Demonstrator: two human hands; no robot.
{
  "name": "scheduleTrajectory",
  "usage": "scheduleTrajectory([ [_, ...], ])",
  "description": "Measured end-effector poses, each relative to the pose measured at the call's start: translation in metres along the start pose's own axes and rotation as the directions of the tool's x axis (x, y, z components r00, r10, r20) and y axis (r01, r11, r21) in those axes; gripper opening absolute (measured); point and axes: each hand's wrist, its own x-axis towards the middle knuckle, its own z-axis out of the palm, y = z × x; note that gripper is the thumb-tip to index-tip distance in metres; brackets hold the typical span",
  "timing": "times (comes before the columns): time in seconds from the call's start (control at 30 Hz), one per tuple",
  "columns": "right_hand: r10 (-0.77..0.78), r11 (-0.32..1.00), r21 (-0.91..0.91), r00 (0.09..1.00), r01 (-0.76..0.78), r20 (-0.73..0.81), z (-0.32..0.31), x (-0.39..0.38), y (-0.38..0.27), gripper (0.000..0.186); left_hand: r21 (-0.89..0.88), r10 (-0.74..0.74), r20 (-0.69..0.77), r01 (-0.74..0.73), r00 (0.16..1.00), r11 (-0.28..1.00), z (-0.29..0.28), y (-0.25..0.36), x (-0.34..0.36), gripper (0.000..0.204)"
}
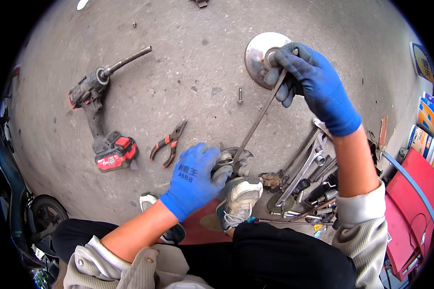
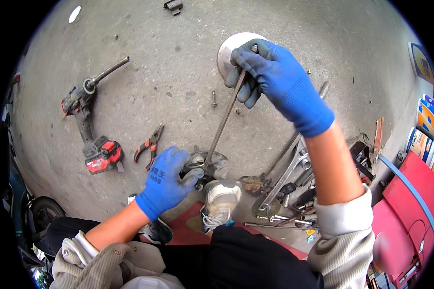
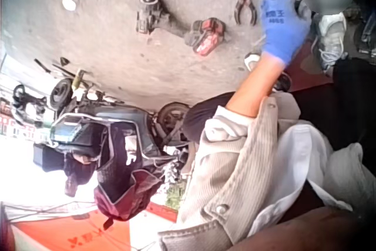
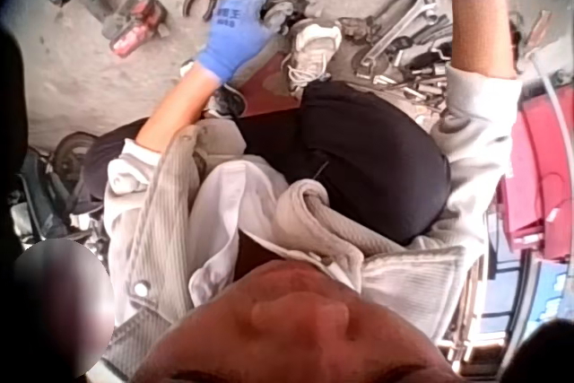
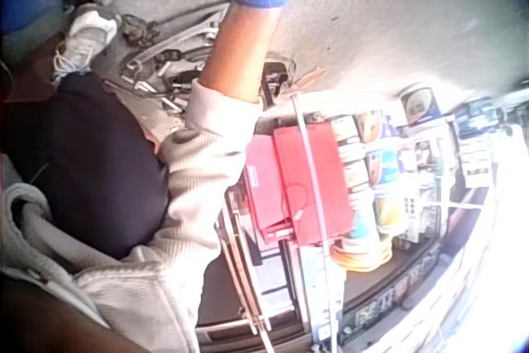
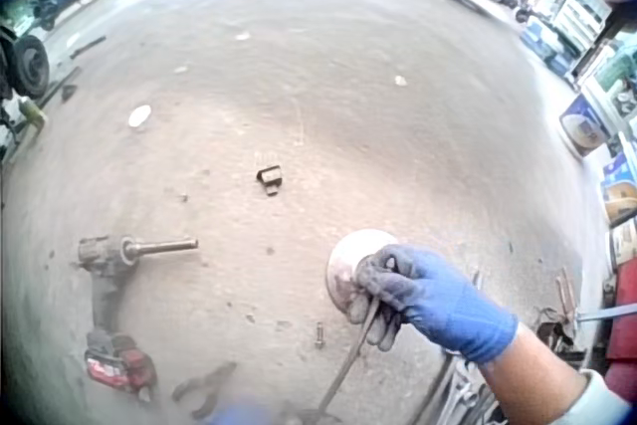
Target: The person removes a motorcycle wheel hub using a hammer and spray lubricant, then disassembles the hub with a cordless impact wrench and hand tools. They separate internal components and place them on the floor.
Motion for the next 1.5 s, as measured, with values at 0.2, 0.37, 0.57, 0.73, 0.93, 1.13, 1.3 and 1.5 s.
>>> scheduleTrajectory([
  [0.2,-0.324,0.897,-0.306,0.945,0.318,0.032,0.068,-0.024,-0.029,0.026,0.018,-0.013,0.005,0.013,1.000,1.000,0.001,-0.003,-0.001,0.045],
  [0.37,0.014,0.985,-0.172,0.997,-0.027,-0.077,0.029,0.020,-0.004,0.029,-0.002,0.013,-0.033,-0.013,0.999,1.000,0.007,-0.004,-0.002,0.044],
  [0.57,-0.471,0.792,-0.419,0.881,0.444,0.043,0.078,-0.004,-0.018,0.025,0.009,0.011,-0.030,-0.010,0.999,1.000,0.003,-0.006,0.000,0.035],
  [0.73,-0.115,0.971,-0.226,0.985,0.084,-0.127,0.051,0.015,-0.010,0.027,-0.002,0.034,-0.078,-0.034,0.996,0.999,0.004,0.004,0.003,0.032],
  [0.93,-0.138,0.981,-0.147,0.988,0.128,-0.063,0.033,0.013,-0.004,0.031,-0.042,0.037,-0.050,-0.039,0.998,0.998,0.005,-0.009,-0.003,0.042],
  [1.13,-0.030,0.996,-0.087,0.990,0.018,-0.138,0.026,0.009,0.010,0.028,-0.035,0.047,-0.064,-0.049,0.997,0.998,0.005,-0.005,-0.001,0.035],
  [1.3,0.134,0.991,0.022,0.955,-0.133,-0.265,0.012,-0.003,0.016,0.026,-0.034,0.047,-0.118,-0.052,0.992,0.998,0.008,-0.006,-0.001,0.034],
  [1.5,0.163,0.971,0.226,0.920,-0.085,-0.357,-0.010,-0.026,0.062,0.030,-0.002,0.058,-0.129,-0.059,0.990,0.998,0.014,-0.008,0.000,0.031],
])
